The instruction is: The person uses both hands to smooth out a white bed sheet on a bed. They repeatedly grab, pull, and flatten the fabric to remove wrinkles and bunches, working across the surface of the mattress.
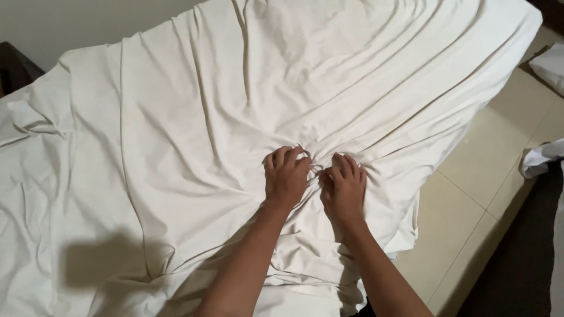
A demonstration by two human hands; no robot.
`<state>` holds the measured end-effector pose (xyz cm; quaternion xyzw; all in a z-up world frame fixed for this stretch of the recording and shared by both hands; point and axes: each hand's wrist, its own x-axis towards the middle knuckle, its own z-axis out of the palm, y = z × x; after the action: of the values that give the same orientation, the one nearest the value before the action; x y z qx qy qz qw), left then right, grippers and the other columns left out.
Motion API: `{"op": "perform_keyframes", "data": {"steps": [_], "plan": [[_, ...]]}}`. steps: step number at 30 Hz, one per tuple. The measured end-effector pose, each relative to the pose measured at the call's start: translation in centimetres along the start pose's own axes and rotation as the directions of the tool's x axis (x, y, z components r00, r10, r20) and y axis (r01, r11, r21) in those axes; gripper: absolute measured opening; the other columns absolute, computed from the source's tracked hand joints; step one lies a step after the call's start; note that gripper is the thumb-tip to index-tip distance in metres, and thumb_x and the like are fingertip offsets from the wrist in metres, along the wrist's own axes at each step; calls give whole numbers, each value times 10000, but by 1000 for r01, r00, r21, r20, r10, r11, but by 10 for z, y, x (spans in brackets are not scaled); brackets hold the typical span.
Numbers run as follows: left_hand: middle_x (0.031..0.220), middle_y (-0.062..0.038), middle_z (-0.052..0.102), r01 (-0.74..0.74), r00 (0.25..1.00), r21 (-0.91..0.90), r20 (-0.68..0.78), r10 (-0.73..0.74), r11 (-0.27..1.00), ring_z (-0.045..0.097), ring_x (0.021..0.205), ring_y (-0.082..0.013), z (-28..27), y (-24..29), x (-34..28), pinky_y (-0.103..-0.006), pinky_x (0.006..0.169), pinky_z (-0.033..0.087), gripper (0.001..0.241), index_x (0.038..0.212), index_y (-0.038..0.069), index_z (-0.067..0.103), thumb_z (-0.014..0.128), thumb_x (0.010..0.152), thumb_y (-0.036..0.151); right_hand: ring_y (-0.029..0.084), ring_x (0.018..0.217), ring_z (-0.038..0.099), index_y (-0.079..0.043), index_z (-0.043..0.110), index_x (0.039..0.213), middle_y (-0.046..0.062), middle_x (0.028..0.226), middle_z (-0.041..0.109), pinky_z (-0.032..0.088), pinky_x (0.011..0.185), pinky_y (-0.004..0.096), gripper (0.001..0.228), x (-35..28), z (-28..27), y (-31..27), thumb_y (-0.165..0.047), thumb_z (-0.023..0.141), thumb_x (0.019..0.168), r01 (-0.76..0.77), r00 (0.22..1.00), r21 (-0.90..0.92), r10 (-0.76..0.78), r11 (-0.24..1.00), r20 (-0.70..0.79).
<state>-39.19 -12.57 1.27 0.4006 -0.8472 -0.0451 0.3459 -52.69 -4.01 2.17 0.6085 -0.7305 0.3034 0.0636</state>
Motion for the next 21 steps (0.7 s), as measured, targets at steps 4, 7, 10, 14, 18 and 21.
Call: {"op": "perform_keyframes", "data": {"steps": [4,7,10,14,18,21], "plan": [[1217,-3,659,-46,996,-14,-83,45,999,534,1212,-244,2,1,0,-484,1025,355,163,1037,139,710,728,901,228,387,1382,489,-111,670,1056,166,1393,623,329,1108,586,210,-2,-2,-2,-95,684,847,21,999,24,-20,999,-36],[1171,-16,652,-72,996,1,-53,72,997,538,1204,-252,0,3,-7,-482,1016,361,147,1007,111,697,719,912,221,391,1358,513,-11,656,1172,160,1365,629,341,1099,604,257,-7,-3,-4,-96,676,930,67,991,33,-63,997,-117],[1153,-16,654,-90,995,-60,-50,87,994,544,1204,-249,-6,8,-10,-469,1022,372,116,986,109,678,704,920,201,395,1309,544,-35,666,1075,156,1303,646,363,1069,603,195,-11,-11,-10,-76,690,886,53,992,56,-46,997,-119],[1120,-26,645,-92,996,-57,-21,91,994,543,1181,-264,-12,16,-19,-467,1002,375,127,1002,92,663,697,921,184,399,1313,562,-50,652,1036,160,1268,649,392,1066,588,168,-28,-18,-13,-47,688,871,30,993,97,-19,995,-120],[1113,-31,637,-44,999,-69,21,46,997,540,1191,-269,-20,23,-26,-470,987,379,148,989,90,652,713,908,198,433,1313,547,-36,641,1035,186,1265,627,413,1065,576,175,-38,-26,-20,-52,678,865,34,992,162,-14,986,-125],[1144,-50,635,-44,999,-82,-18,43,996,534,1210,-274,-17,19,-38,-476,1003,388,155,953,104,646,731,876,208,424,1338,523,-57,642,1060,182,1327,612,389,1081,585,148,-47,-24,-23,-116,689,933,7,996,118,3,993,-86]]}}
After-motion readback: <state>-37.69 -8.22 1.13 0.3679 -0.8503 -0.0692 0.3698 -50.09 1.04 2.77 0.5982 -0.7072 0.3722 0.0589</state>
